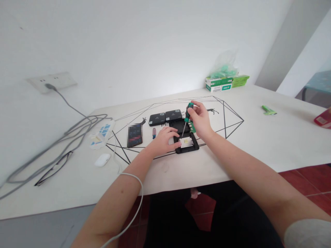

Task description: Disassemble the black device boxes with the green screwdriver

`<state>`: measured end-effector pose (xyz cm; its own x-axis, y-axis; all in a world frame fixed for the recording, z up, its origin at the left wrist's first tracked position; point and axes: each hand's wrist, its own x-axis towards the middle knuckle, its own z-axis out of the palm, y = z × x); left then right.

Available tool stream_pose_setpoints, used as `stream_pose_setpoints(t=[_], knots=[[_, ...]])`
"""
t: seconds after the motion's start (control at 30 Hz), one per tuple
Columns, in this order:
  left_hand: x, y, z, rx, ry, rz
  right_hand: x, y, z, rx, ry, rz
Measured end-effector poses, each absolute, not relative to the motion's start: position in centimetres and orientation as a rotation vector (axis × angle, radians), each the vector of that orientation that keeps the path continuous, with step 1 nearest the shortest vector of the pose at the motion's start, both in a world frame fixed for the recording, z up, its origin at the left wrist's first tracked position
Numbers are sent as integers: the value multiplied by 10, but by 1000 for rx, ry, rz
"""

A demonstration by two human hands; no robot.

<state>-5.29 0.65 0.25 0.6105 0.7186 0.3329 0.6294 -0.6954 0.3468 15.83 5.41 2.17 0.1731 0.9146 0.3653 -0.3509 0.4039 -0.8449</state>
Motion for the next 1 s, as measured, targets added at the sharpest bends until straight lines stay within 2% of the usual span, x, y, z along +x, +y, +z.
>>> stream_pose_setpoints(t=[0.3,0.53,0.67,0.83,1.0], knots=[[-54,17,-1,2666,1137,732,154,51,18,-671,-1049,959],[-76,37,-12,2593,1698,741,160,61,15,-764,-1053,920],[-80,41,-14,2543,1805,867,157,61,13,-766,-1070,935],[-75,27,-7,2626,1537,880,158,57,16,-812,-1092,862],[-57,6,2,2704,1193,549,159,49,19,-862,-1243,770]])
